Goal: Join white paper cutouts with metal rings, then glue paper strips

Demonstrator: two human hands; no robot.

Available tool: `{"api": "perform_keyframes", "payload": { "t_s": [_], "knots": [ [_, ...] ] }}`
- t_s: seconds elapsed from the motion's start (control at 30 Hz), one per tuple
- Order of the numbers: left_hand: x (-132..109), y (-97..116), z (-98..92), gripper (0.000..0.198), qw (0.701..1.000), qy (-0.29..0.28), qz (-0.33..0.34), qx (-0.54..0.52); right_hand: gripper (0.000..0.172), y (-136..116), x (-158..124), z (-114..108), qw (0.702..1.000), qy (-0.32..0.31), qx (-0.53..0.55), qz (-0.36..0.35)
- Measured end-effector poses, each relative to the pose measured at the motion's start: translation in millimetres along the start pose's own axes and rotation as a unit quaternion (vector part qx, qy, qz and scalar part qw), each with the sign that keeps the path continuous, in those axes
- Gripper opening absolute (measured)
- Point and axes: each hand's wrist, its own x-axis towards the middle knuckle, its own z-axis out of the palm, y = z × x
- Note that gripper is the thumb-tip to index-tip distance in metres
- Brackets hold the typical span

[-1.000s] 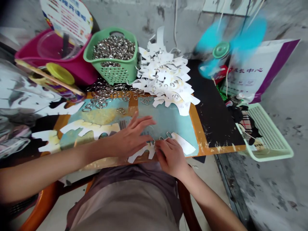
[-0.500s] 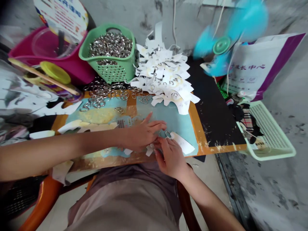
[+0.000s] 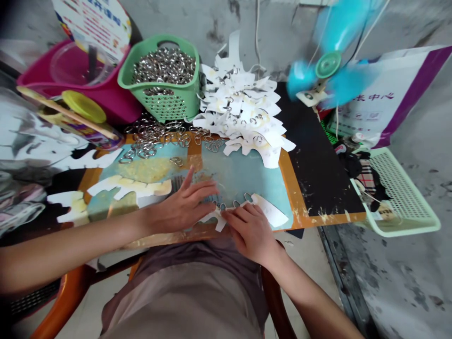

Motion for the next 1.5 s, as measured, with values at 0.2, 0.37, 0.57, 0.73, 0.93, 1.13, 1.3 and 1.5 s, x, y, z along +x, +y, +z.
{"api": "perform_keyframes", "payload": {
  "t_s": [0.2, 0.37, 0.57, 0.73, 0.93, 1.13, 1.3, 1.5],
  "knots": [
    [1.9, 6.2, -15.0, 0.035, 0.99, -0.035, -0.099, -0.091, 0.034, -0.8, -0.6, 2.9, 1.0, 0.014, 0.001, 0.016],
    [6.5, 6.0, -4.3, 0.017, 0.997, -0.015, -0.02, -0.072, 0.028, -2.8, 1.2, 2.1, 0.999, 0.024, 0.004, 0.022],
    [14.6, 0.5, 7.9, 0.014, 0.998, -0.003, 0.017, -0.068, 0.026, -3.6, 1.0, 3.0, 0.999, 0.034, 0.023, 0.026],
    [12.3, -1.9, 13.1, 0.014, 0.997, 0.007, 0.062, -0.053, 0.022, -3.3, 0.3, 6.1, 0.996, 0.063, 0.033, 0.048],
    [-0.5, -5.3, 10.4, 0.018, 0.989, 0.082, 0.121, -0.013, 0.037, 0.1, -2.9, 6.7, 1.0, 0.009, -0.011, 0.018],
    [-0.6, -4.1, 6.3, 0.013, 0.991, 0.085, 0.101, -0.003, 0.032, -3.4, -0.1, 4.4, 0.999, 0.001, -0.023, 0.027],
    [-1.6, -3.2, 8.6, 0.01, 0.991, 0.082, 0.109, -0.003, 0.027, -6.9, 5.7, 3.3, 0.999, 0.01, -0.025, 0.04],
    [0.2, -4.2, 10.3, 0.018, 0.994, 0.054, 0.073, -0.055, 0.026, -6.6, 3.2, 4.1, 0.999, 0.011, -0.019, 0.041]
  ]
}}
